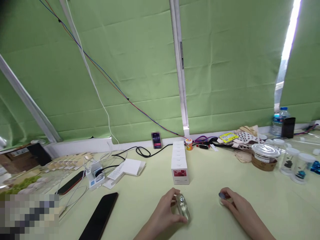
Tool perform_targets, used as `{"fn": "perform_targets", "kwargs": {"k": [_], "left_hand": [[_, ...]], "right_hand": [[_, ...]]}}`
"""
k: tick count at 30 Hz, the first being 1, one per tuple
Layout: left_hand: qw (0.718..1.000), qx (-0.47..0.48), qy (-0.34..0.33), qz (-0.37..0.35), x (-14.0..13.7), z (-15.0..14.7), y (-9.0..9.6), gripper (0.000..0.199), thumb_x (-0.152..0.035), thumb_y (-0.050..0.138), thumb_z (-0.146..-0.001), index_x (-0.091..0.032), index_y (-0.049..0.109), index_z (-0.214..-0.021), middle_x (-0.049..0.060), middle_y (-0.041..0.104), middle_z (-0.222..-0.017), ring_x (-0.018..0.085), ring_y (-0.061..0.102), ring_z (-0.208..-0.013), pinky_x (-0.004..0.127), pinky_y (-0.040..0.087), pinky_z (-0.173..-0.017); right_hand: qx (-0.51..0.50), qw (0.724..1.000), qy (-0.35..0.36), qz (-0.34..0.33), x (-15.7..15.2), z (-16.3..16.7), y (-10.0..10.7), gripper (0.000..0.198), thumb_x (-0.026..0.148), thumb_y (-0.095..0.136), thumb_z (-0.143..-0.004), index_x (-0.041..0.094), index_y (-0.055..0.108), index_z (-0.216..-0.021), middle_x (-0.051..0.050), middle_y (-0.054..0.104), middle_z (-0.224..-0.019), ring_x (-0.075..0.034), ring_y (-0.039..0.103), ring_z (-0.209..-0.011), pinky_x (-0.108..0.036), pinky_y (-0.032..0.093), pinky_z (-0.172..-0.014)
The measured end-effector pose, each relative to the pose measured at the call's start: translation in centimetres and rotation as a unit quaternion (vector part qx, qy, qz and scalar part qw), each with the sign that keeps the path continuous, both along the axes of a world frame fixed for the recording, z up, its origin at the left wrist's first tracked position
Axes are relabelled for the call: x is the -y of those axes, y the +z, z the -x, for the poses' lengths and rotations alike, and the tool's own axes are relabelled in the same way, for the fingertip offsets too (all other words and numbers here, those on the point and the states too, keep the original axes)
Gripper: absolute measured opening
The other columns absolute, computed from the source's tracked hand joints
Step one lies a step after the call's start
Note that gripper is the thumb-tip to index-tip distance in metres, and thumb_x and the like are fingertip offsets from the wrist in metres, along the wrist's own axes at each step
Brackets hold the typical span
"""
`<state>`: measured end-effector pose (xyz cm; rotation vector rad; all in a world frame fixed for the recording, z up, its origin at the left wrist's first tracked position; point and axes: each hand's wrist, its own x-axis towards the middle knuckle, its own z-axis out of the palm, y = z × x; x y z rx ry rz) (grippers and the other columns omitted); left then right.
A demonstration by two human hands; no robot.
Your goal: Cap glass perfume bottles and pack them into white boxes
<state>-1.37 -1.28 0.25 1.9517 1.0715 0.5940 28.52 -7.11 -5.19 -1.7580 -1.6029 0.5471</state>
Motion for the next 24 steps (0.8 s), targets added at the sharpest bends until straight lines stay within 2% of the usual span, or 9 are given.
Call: {"fn": "perform_targets", "kwargs": {"k": [3, 6, 11, 15, 18, 20, 23, 24], "left_hand": [[0.998, -0.052, 0.019, -0.029, 0.0, 0.0, 0.1, 0.059, -0.04, 0.086, -0.05, -0.02, 0.051, -0.093, 0.002, 0.058, -0.094, 0.021, 0.051, -0.084, 0.031, 0.041, -0.073], [0.989, -0.105, -0.006, -0.102, -0.3, -2.0, 0.0, 0.053, -0.043, 0.081, -0.059, -0.019, 0.052, -0.097, 0.005, 0.058, -0.101, 0.024, 0.051, -0.09, 0.033, 0.039, -0.077], [0.981, -0.127, -0.05, -0.14, -1.7, -8.5, -1.1, 0.036, -0.043, 0.067, -0.076, -0.017, 0.057, -0.099, 0.008, 0.057, -0.105, 0.025, 0.053, -0.088, 0.034, 0.041, -0.075], [0.974, -0.092, -0.075, -0.192, -3.7, -14.8, -2.3, 0.027, -0.027, 0.054, -0.083, -0.017, 0.055, -0.108, 0.01, 0.056, -0.111, 0.024, 0.054, -0.092, 0.035, 0.043, -0.081], [0.972, -0.081, -0.09, -0.204, -4.9, -18.6, -2.5, 0.03, -0.02, 0.052, -0.083, -0.015, 0.054, -0.113, 0.011, 0.056, -0.112, 0.025, 0.054, -0.096, 0.036, 0.045, -0.084], [0.97, -0.077, -0.095, -0.209, -5.0, -19.8, -2.5, 0.04, -0.017, 0.055, -0.08, -0.013, 0.051, -0.12, 0.013, 0.055, -0.115, 0.027, 0.054, -0.098, 0.038, 0.046, -0.086], [0.965, -0.068, -0.094, -0.235, -4.3, -19.1, -2.4, 0.063, -0.013, 0.06, -0.076, -0.014, 0.037, -0.134, 0.016, 0.05, -0.123, 0.03, 0.052, -0.103, 0.041, 0.046, -0.087], [0.961, -0.06, -0.092, -0.255, -3.9, -18.1, -2.4, 0.066, -0.012, 0.06, -0.076, -0.016, 0.034, -0.136, 0.015, 0.048, -0.125, 0.03, 0.051, -0.105, 0.041, 0.047, -0.087]], "right_hand": [[0.044, 0.999, -0.02, -0.022, -0.6, -1.3, -0.8, 0.027, 0.045, 0.048, -0.083, 0.024, 0.059, -0.097, -0.007, 0.069, -0.093, -0.025, 0.065, -0.088, -0.033, 0.048, -0.076], [0.077, 0.996, -0.031, -0.03, -1.4, -2.4, -1.2, 0.029, 0.048, 0.045, -0.084, 0.023, 0.057, -0.096, -0.007, 0.068, -0.09, -0.025, 0.064, -0.079, -0.033, 0.048, -0.069], [0.113, 0.991, -0.063, -0.038, -2.6, -4.7, -1.3, 0.028, 0.048, 0.045, -0.083, 0.023, 0.058, -0.086, -0.008, 0.069, -0.087, -0.026, 0.066, -0.075, -0.034, 0.047, -0.065], [0.143, 0.982, -0.109, -0.052, -3.4, -6.5, -1.4, 0.026, 0.045, 0.044, -0.081, 0.023, 0.056, -0.08, -0.009, 0.07, -0.084, -0.027, 0.067, -0.072, -0.034, 0.047, -0.06], [0.182, 0.974, -0.12, -0.065, -3.6, -7.2, -1.3, 0.024, 0.04, 0.042, -0.083, 0.022, 0.057, -0.08, -0.008, 0.071, -0.08, -0.026, 0.068, -0.071, -0.032, 0.048, -0.058], [0.201, 0.968, -0.127, -0.077, -3.3, -7.4, -1.2, 0.024, 0.036, 0.042, -0.084, 0.02, 0.06, -0.086, -0.009, 0.072, -0.084, -0.026, 0.068, -0.075, -0.033, 0.05, -0.061], [0.256, 0.945, -0.157, -0.128, -2.7, -6.5, -0.3, 0.029, 0.026, 0.04, -0.086, 0.015, 0.06, -0.104, -0.016, 0.069, -0.098, -0.031, 0.065, -0.086, -0.041, 0.05, -0.071], [0.298, 0.925, -0.164, -0.171, -2.5, -5.7, 0.2, 0.031, 0.021, 0.038, -0.087, 0.014, 0.06, -0.107, -0.018, 0.067, -0.101, -0.033, 0.063, -0.089, -0.044, 0.049, -0.075]]}}
